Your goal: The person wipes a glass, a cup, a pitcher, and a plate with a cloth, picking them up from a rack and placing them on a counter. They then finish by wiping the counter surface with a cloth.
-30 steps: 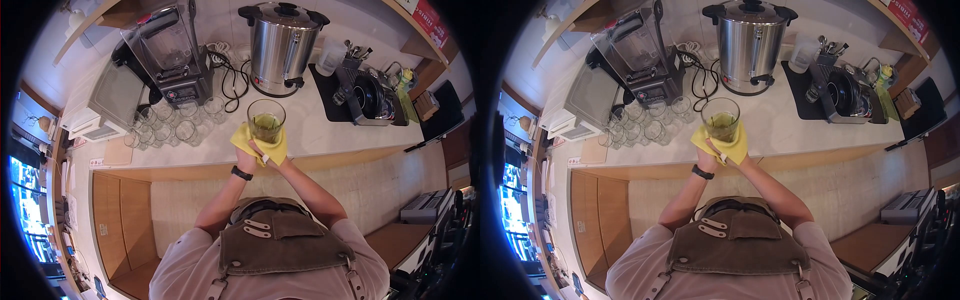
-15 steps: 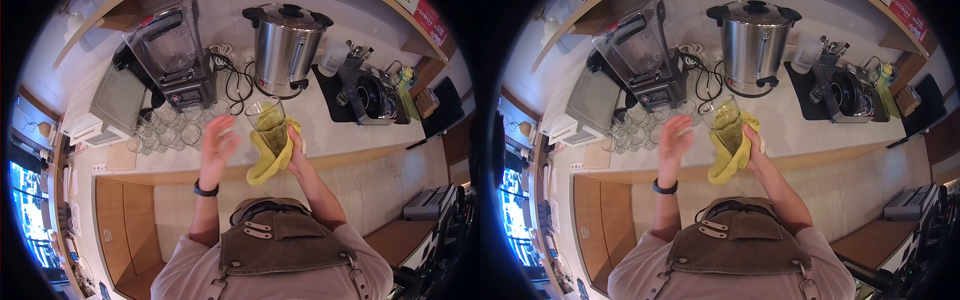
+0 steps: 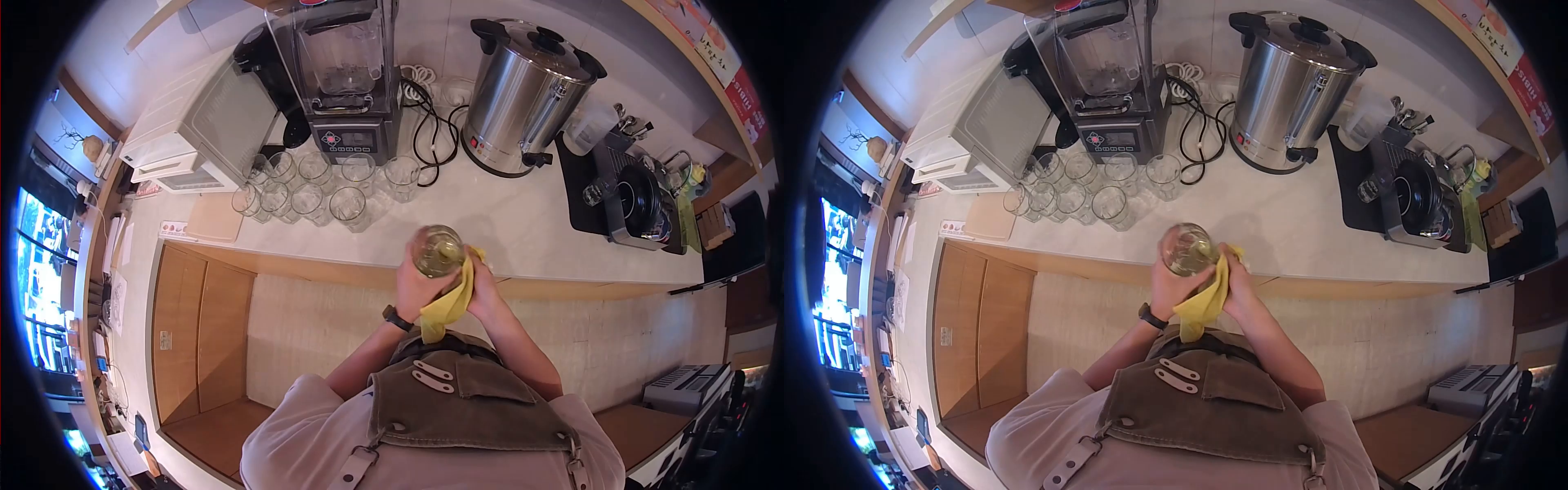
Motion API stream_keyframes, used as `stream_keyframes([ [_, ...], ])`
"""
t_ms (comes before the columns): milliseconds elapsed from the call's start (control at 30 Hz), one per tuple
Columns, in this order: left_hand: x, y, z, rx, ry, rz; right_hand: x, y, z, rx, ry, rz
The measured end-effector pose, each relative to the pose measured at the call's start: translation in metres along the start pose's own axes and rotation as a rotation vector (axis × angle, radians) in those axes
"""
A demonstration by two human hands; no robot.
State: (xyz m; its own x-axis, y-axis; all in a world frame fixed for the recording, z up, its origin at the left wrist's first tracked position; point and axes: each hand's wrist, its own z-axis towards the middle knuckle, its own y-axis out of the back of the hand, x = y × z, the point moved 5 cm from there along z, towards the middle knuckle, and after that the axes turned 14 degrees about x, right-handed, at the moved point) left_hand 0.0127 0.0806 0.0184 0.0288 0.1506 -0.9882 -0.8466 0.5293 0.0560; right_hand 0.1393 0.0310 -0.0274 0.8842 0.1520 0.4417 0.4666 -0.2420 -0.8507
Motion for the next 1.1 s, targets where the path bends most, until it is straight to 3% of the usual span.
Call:
stream_keyframes([
  [133, 0.026, 0.029, 0.019, -0.252, -0.082, -0.019, 0.015, 0.032, -0.015, 0.044, -0.056, -0.194],
  [400, 0.108, 0.072, 0.051, -0.439, 0.011, 0.192, 0.080, 0.046, -0.096, -0.084, 0.301, -0.239],
  [500, 0.121, 0.071, 0.057, -0.449, 0.104, 0.305, 0.091, 0.056, -0.129, -0.155, 0.372, -0.122],
  [700, 0.132, 0.057, 0.064, -0.602, 0.058, 0.363, 0.114, 0.075, -0.170, -0.197, 0.418, -0.126],
  [767, 0.145, 0.058, 0.065, -0.556, 0.097, 0.331, 0.124, 0.084, -0.181, -0.236, 0.434, -0.114],
  [833, 0.151, 0.047, 0.057, -0.531, -0.037, 0.228, 0.140, 0.095, -0.194, -0.230, 0.460, -0.110],
  [900, 0.139, 0.025, 0.030, -0.549, 0.217, 0.361, 0.157, 0.106, -0.207, -0.175, 0.487, -0.118],
  [967, 0.104, -0.029, 0.011, -0.449, 0.111, 0.266, 0.175, 0.111, -0.221, -0.102, 0.521, -0.072],
  [1033, 0.069, -0.117, 0.004, -0.100, -0.025, -0.136, 0.191, 0.120, -0.236, -0.025, 0.536, -0.037],
  [1100, 0.058, -0.215, 0.001, 0.270, 0.229, -0.301, 0.208, 0.131, -0.252, 0.067, 0.534, -0.017],
])
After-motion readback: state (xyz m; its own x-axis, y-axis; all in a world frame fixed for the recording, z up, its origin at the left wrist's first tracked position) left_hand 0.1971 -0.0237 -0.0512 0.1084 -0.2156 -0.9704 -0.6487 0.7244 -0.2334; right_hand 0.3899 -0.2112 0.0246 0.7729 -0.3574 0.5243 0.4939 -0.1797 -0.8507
